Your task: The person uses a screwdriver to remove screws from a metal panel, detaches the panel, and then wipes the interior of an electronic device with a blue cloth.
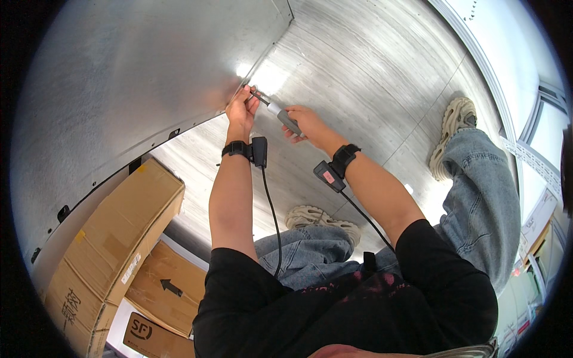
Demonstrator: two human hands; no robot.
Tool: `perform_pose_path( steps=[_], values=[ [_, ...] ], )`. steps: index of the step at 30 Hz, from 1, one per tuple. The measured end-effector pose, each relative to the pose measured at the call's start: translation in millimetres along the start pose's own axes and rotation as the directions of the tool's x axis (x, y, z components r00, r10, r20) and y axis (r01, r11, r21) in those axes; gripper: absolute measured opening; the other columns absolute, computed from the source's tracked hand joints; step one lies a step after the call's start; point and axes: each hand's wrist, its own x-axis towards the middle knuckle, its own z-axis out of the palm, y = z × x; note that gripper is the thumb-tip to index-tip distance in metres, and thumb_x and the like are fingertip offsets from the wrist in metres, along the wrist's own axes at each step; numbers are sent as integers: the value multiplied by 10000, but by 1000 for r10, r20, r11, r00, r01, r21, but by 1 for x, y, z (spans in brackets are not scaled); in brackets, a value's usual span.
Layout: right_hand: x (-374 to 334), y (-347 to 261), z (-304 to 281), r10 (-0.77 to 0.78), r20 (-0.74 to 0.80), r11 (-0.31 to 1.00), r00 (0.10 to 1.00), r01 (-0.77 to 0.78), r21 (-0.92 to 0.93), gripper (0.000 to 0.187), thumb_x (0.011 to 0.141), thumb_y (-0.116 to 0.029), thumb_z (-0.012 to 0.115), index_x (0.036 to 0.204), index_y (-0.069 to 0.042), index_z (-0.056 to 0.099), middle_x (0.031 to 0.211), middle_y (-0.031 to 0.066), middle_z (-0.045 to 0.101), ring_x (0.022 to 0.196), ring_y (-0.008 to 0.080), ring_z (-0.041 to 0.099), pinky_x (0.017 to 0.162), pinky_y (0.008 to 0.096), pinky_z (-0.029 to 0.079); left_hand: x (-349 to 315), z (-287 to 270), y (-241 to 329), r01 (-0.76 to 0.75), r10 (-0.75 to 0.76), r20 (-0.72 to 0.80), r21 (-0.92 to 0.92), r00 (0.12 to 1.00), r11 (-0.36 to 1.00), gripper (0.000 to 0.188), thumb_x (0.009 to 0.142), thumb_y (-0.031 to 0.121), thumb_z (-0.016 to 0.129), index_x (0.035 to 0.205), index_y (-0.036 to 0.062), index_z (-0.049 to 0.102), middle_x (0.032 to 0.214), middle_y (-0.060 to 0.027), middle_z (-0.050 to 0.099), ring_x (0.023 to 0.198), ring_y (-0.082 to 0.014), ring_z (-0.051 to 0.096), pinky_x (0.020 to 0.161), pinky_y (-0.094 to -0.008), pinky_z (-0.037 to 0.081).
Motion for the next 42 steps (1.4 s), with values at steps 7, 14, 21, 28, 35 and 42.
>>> perform_pose_path(
  steps=[7,14,21,28,35,42],
  values=[
    [-14,-10,14,-11,-94,996,995,2,-91,500,903,-365,570,1277,-46,481,1077,125,553,887,209,593,614,337,542,3,-5,-1,-5,5,18,-8,1000,1000,137,926,187,609,974,62,640,926,-54,690,771,-132,682,571,-188,557],
    [-8,4,13,-67,-122,995,990,58,-75,523,903,-380,560,1300,-54,466,1029,98,573,747,199,628,592,313,522,2,-4,-1,2,-1,38,-24,999,1000,146,928,199,609,976,63,638,921,-58,690,765,-137,679,571,-191,554],
    [-1,18,16,-256,-172,952,951,217,-215,518,882,-329,610,1293,-47,468,1083,116,564,822,206,621,609,335,542,2,0,0,16,-16,0,-19,1000,1000,120,923,205,618,966,94,633,918,-42,697,767,-143,676,572,-205,541],
    [-1,0,5,-3,-26,995,1000,1,-95,589,861,-253,655,1360,-51,417,1090,99,567,870,181,586,651,317,535,6,-2,-2,22,-23,-17,-45,1000,999,144,947,227,570,994,97,612,924,-35,692,798,-141,670,603,-207,535],
    [4,4,4,6,-54,988,999,-14,-152,483,900,-258,590,1324,-68,462,1062,84,604,872,177,612,656,328,529,5,-3,0,46,-47,-11,-63,999,997,213,969,229,463,1011,73,602,953,-42,685,811,-154,666,620,-217,533],
    [-3,17,17,-297,-162,910,941,227,-348,430,924,-287,537,1292,-68,501,980,59,624,869,164,618,633,314,522,6,-1,1,47,-49,-20,-83,999,995,236,966,212,436,1023,55,603,963,-61,682,816,-176,667,637,-231,539]
  ],
)
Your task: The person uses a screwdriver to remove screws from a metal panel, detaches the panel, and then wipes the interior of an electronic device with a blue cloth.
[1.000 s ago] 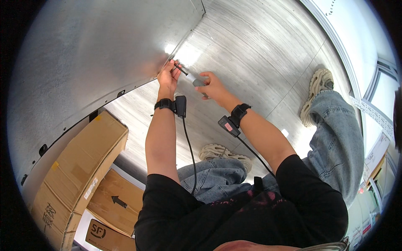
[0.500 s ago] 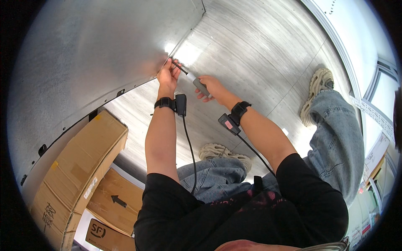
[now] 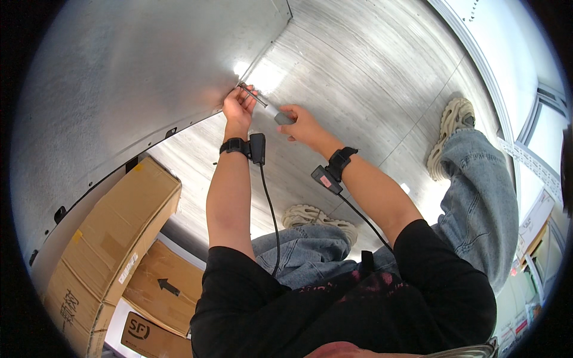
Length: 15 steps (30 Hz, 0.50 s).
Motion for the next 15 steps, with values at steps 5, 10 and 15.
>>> perform_pose_path(
  steps=[5,10,15],
  values=[
    [9,-13,-9,230,224,944,947,-273,186,447,872,-213,642,1262,-28,526,1002,78,603,847,157,600,622,313,521,2,-3,-1,-1,1,-37,-17,999,1000,229,960,205,445,1015,49,603,947,-66,680,812,-190,660,674,-262,546],
    [11,7,4,33,89,999,995,-35,18,429,880,-241,629,1230,-9,543,992,76,596,809,156,584,601,313,514,4,2,-1,4,-4,-44,-7,999,1000,221,960,202,449,1002,49,603,929,-68,679,800,-193,658,685,-264,550],
    [8,-15,-1,228,148,951,962,-252,180,408,843,-164,646,1208,-4,556,1001,98,629,858,192,621,590,330,520,2,2,0,3,-3,-41,-11,999,1000,180,954,193,489,984,57,603,900,-57,681,771,-185,664,671,-258,552]
  ],
)
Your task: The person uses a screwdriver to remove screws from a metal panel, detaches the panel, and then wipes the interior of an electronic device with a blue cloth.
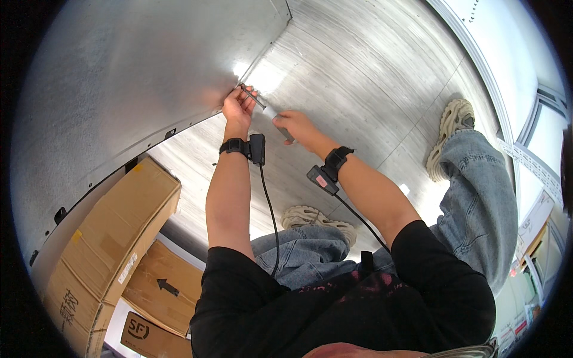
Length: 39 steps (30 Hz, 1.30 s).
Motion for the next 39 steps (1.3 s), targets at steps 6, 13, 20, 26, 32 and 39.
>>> perform_pose_path(
  steps=[6,13,20,26,32,39],
  values=[
    [8,19,3,-250,-63,947,966,230,-223,434,780,-97,714,1177,-13,557,1023,120,620,934,228,598,778,344,496,-1,3,-1,-17,17,-8,-14,1000,1000,127,924,180,574,964,63,604,872,-56,680,751,-185,670,664,-270,562],
    [6,23,8,-398,-83,866,914,344,-362,544,714,-108,781,1186,-41,518,986,95,594,883,205,572,800,333,466,0,3,-1,-7,6,-18,-55,1000,998,106,904,144,593,958,53,602,852,-70,676,730,-199,670,644,-278,561],
    [1,23,15,-531,-129,728,838,372,-576,542,690,-88,780,1161,-71,514,1055,131,505,952,273,555,831,363,459,-10,9,7,41,-41,-10,-38,999,998,111,902,158,547,897,58,593,814,-61,666,753,-207,677,691,-299,552],
    [-5,6,20,-250,-105,855,963,168,-491,460,758,-97,711,1167,-23,515,1089,143,536,946,231,571,732,339,495,-4,3,7,57,-57,-8,-7,998,998,165,923,180,520,932,39,606,854,-68,659,817,-219,670,765,-329,555],
    [10,23,21,-114,-64,992,991,118,55,338,808,-149,664,1100,2,584,860,103,614,781,187,601,651,315,485,-6,5,8,69,-69,18,-16,997,997,167,925,176,515,943,36,605,853,-67,659,827,-219,670,768,-337,555],
    [6,20,14,-458,-42,715,888,340,-611,287,834,-170,609,1062,4,593,715,128,560,682,229,584,604,388,436,-11,9,9,60,-60,-1,-5,998,998,180,931,178,497,960,38,606,873,-72,667,833,-221,674,761,-329,558]
  ],
)
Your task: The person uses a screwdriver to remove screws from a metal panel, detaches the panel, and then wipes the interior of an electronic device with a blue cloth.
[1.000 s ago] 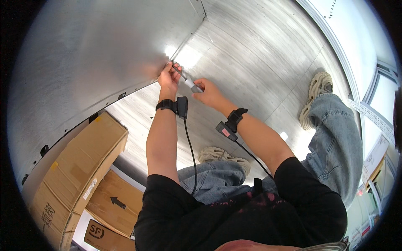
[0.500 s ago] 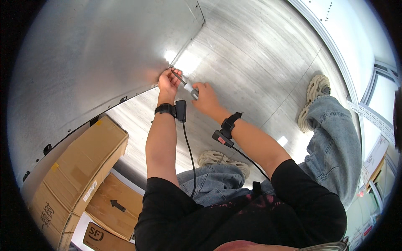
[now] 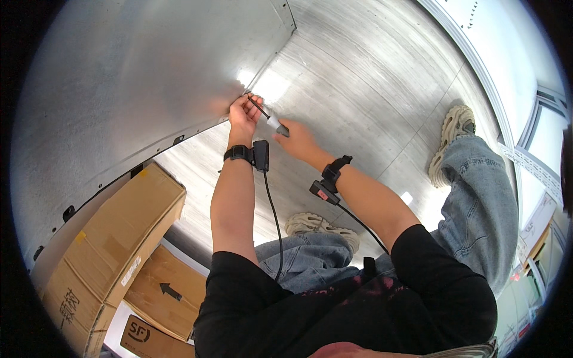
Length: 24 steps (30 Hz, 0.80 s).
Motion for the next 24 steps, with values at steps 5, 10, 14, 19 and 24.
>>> perform_pose_path(
  steps=[5,10,14,19,24],
  values=[
    [3,-4,-4,193,56,878,980,-198,435,328,815,-162,620,1104,-7,603,757,138,598,698,263,588,650,410,442,3,-2,-1,-10,10,14,-3,1000,1000,204,936,192,472,969,39,602,890,-77,672,832,-223,679,756,-324,560],
    [6,18,11,44,-106,975,993,-19,223,416,751,-167,686,1127,-9,604,900,164,616,805,286,599,737,393,470,4,-1,-1,-12,12,12,-30,1000,999,210,934,195,456,969,41,594,897,-81,668,835,-229,674,779,-333,553],
    [7,17,5,60,-53,994,997,-55,95,441,738,-180,705,1132,-10,605,961,187,624,882,319,613,776,402,475,4,-1,-3,-6,5,-12,-30,1000,1000,203,927,184,455,965,40,592,895,-84,666,836,-237,672,791,-340,551],
    [9,7,1,318,48,887,947,-315,337,446,741,-209,720,1111,13,606,982,196,635,905,332,616,795,409,477,6,-2,-3,-11,12,18,-52,1000,999,200,921,182,462,953,40,599,889,-87,670,816,-234,675,752,-325,557],
    [2,17,2,106,25,983,994,-108,149,518,746,-211,735,1172,25,558,968,201,633,878,325,619,795,399,479,7,-3,-4,-7,6,-12,-44,1000,999,184,915,178,475,945,49,604,880,-82,677,790,-222,681,708,-303,561]
  ],
)
